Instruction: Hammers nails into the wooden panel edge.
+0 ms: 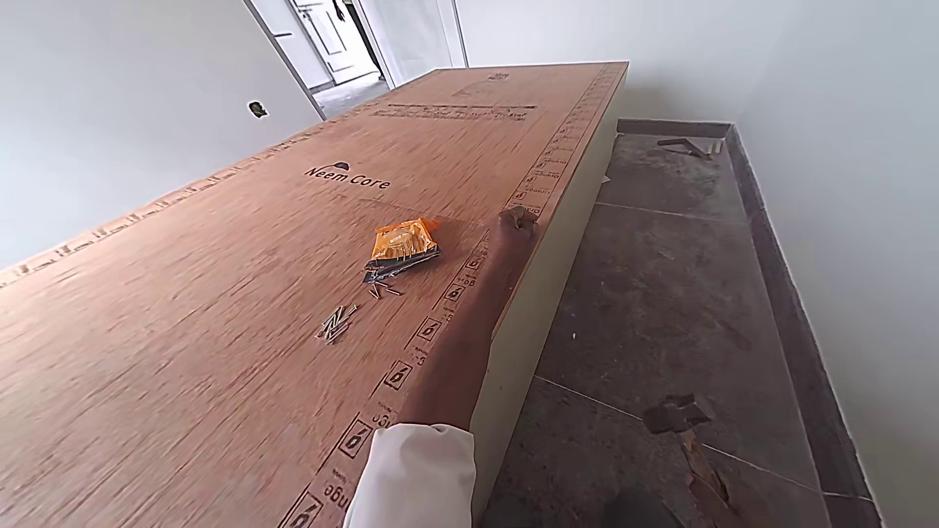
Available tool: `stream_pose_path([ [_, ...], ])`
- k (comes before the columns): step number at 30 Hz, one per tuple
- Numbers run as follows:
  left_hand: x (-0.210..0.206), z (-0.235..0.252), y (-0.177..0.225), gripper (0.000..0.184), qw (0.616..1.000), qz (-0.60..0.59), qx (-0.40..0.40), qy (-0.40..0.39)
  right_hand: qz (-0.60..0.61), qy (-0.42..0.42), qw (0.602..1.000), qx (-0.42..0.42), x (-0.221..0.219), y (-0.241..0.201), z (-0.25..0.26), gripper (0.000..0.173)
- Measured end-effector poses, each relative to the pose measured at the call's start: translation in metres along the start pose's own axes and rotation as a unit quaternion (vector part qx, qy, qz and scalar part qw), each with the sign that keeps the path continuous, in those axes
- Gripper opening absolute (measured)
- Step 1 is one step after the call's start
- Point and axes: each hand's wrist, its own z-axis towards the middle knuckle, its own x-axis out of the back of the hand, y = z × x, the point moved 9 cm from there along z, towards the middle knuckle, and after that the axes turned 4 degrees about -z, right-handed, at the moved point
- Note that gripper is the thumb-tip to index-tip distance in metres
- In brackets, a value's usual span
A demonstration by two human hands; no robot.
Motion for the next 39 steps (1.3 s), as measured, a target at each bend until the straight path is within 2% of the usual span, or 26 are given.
stream_pose_path([
  [4, -0.002, 0.000, 0.000, 0.015, 1.000, 0.007, -0.008, -0.006, 0.024, 0.077, 0.985, 0.151, 0.040, -0.113, 0.021, 0.048],
  [8, -0.002, -0.004, 0.005, 0.036, 1.000, -0.001, -0.004, -0.004, -0.008, 0.139, 0.938, 0.317, 0.089, -0.274, 0.033, 0.051],
  [11, -0.002, -0.003, 0.003, 0.044, 1.000, -0.007, 0.007, -0.001, -0.052, 0.139, 0.928, 0.342, 0.107, -0.376, 0.042, 0.049],
  [15, -0.002, -0.002, 0.002, 0.049, 1.000, -0.019, 0.012, 0.000, -0.122, 0.127, 0.927, 0.331, 0.099, -0.455, 0.064, 0.038],
  [17, -0.001, -0.002, 0.002, 0.051, 1.000, -0.028, 0.012, 0.002, -0.141, 0.117, 0.925, 0.333, 0.088, -0.469, 0.069, 0.032],
  [21, -0.001, -0.002, 0.003, 0.053, 0.999, -0.031, 0.009, 0.004, -0.144, 0.100, 0.927, 0.333, 0.075, -0.467, 0.074, 0.031],
  [27, 0.000, -0.003, 0.005, 0.053, 1.000, -0.020, 0.003, 0.008, -0.165, 0.111, 0.925, 0.323, 0.083, -0.467, 0.072, 0.030],
  [30, 0.001, -0.003, 0.007, 0.054, 1.000, -0.008, 0.003, 0.007, -0.249, 0.068, 0.918, 0.300, 0.068, -0.464, 0.085, 0.028],
  [33, -0.003, -0.004, 0.005, 0.054, 1.000, 0.006, 0.006, 0.002, -0.371, 0.019, 0.894, 0.249, 0.055, -0.450, 0.094, 0.027],
  [35, -0.001, -0.001, 0.005, 0.054, 1.000, 0.012, 0.006, 0.005, -0.362, 0.043, 0.891, 0.272, 0.064, -0.456, 0.083, 0.029],
  [39, -0.004, -0.002, 0.000, 0.058, 1.000, -0.011, 0.012, 0.005, -0.211, 0.150, 0.896, 0.361, 0.086, -0.476, 0.045, 0.029],
])
